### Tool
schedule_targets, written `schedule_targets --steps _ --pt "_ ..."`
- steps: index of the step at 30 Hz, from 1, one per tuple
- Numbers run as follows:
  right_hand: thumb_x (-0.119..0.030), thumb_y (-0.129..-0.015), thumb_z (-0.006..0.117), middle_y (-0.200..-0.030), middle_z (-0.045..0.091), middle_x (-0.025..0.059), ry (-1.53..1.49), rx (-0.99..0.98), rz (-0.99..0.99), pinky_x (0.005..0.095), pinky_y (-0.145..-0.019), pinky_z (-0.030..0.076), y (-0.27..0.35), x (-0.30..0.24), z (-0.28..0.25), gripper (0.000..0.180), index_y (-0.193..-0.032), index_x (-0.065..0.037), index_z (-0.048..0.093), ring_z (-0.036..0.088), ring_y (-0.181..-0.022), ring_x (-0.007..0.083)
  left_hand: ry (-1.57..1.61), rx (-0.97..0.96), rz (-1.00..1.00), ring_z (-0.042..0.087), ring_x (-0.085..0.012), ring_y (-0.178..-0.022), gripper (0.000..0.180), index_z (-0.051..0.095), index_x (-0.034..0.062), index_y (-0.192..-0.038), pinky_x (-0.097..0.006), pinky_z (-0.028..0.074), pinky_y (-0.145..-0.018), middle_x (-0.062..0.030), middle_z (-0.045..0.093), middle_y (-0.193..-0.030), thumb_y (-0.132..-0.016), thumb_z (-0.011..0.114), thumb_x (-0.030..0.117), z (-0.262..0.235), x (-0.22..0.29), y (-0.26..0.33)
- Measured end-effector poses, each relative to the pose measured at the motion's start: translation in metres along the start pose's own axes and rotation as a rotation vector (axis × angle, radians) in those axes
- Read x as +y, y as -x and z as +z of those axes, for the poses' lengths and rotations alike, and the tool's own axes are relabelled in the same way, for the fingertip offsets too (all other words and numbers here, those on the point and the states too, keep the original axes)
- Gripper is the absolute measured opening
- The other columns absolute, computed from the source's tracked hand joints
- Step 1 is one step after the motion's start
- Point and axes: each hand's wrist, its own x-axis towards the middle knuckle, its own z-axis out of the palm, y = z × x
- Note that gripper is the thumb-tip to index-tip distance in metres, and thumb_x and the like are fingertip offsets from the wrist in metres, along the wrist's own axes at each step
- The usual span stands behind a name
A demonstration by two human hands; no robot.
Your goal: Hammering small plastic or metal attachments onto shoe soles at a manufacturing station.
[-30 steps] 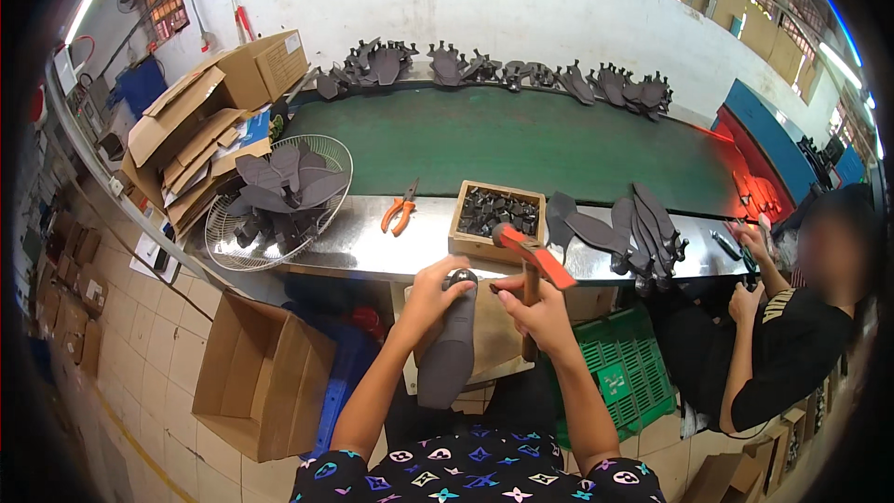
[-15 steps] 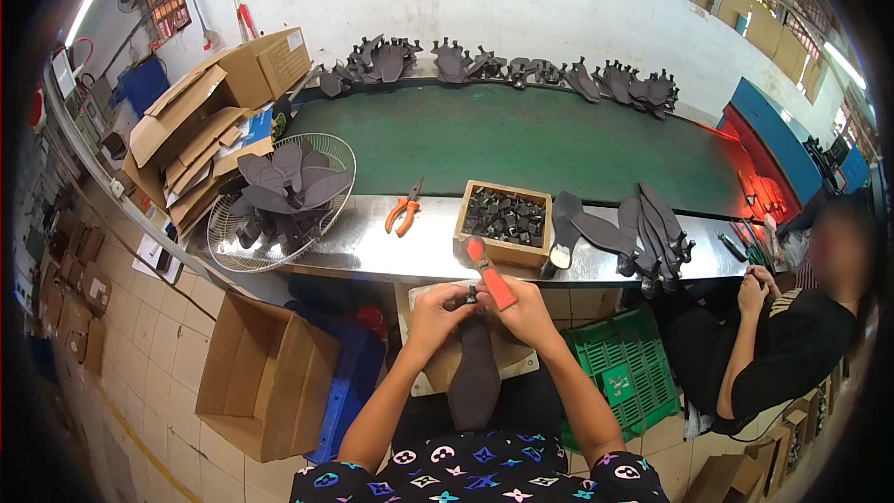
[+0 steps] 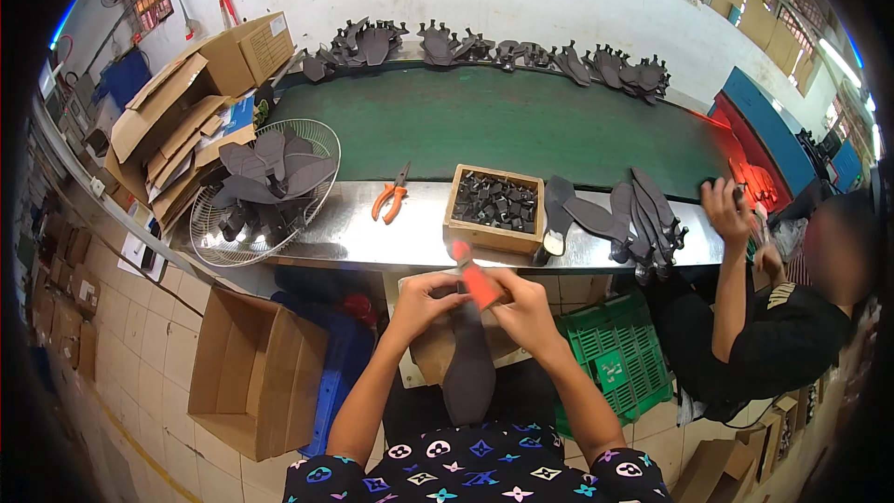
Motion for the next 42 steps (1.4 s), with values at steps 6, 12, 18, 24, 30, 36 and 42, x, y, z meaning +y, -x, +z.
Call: schedule_targets --steps 6,12,18,24,30,36,42 --pt "-0.010 -0.102 0.057 -0.098 0.070 0.0225 -0.098 -0.005 0.171 0.0398 -0.074 0.056 0.040 -0.040 -0.022 0.039 -0.138 0.003 0.050 0.072 -0.083 0.0353 0.049 -0.031 -0.018 0.068 -0.0125 -0.097 0.023 0.078 -0.0011 -0.105 -0.028 0.054 -0.086 -0.0081 0.077 -0.105 -0.082 0.078 0.002 0.000 0.001 -0.001" --pt "-0.010 -0.101 0.059 -0.110 0.066 0.0293 0.138 -0.072 0.009 0.0481 -0.076 0.055 0.049 -0.056 -0.023 0.037 -0.134 0.005 0.051 0.067 -0.093 0.0477 0.032 -0.032 -0.008 0.069 -0.0118 -0.094 0.024 0.078 -0.0005 -0.106 -0.028 0.055 -0.085 -0.0088 0.077 -0.106 -0.082 0.078 0.002 -0.002 0.005 0.001" --pt "0.001 -0.095 0.059 -0.126 0.064 0.0278 0.139 0.106 -0.347 0.0393 -0.077 0.060 0.044 -0.076 -0.028 0.037 -0.131 0.009 0.056 0.072 -0.096 0.0416 -0.616 -0.128 -0.004 0.049 -0.0259 -0.140 0.111 0.013 -0.0069 -0.159 -0.056 0.012 -0.123 -0.0001 0.066 -0.139 -0.085 0.079 0.043 -0.003 0.002 0.014" --pt "-0.003 -0.099 0.056 -0.096 0.063 0.0171 0.308 -0.019 -0.271 0.0362 -0.068 0.053 0.032 -0.062 -0.025 0.032 -0.129 0.008 0.054 0.064 -0.077 0.0314 -0.679 -0.093 0.031 0.044 -0.0269 -0.145 0.109 0.017 -0.0088 -0.157 -0.061 0.000 -0.124 -0.0029 0.062 -0.145 -0.085 0.077 0.048 -0.006 -0.001 0.017" --pt "-0.005 -0.100 0.057 -0.081 0.062 0.0123 0.279 -0.074 -0.109 0.0350 -0.060 0.050 0.045 -0.056 -0.021 0.031 -0.129 0.006 0.055 0.062 -0.066 0.0254 -0.800 -0.079 0.120 0.041 -0.0299 -0.148 0.070 0.057 0.0139 -0.143 -0.067 -0.004 -0.122 -0.0032 0.062 -0.144 -0.087 0.071 0.054 -0.003 -0.008 0.017" --pt "-0.008 -0.101 0.058 -0.077 0.066 0.0074 0.018 0.169 -0.167 0.0289 -0.057 0.047 0.035 -0.047 -0.030 0.030 -0.127 0.006 0.061 0.061 -0.064 0.0120 -0.639 -0.048 0.291 0.060 -0.0304 -0.125 0.032 0.074 0.0097 -0.115 -0.057 0.034 -0.109 -0.0074 0.070 -0.127 -0.092 0.071 0.031 -0.002 0.014 0.027" --pt "-0.005 -0.091 0.069 -0.113 0.070 0.0180 0.302 -0.020 -0.107 0.0343 -0.068 0.054 0.037 -0.019 -0.014 0.038 -0.128 0.002 0.064 0.071 -0.083 0.0305 0.060 -0.315 -0.017 0.065 -0.0238 -0.074 0.023 0.072 -0.0030 -0.102 -0.033 0.049 -0.066 -0.0137 0.066 -0.085 -0.096 0.068 0.019 0.004 0.081 0.097"
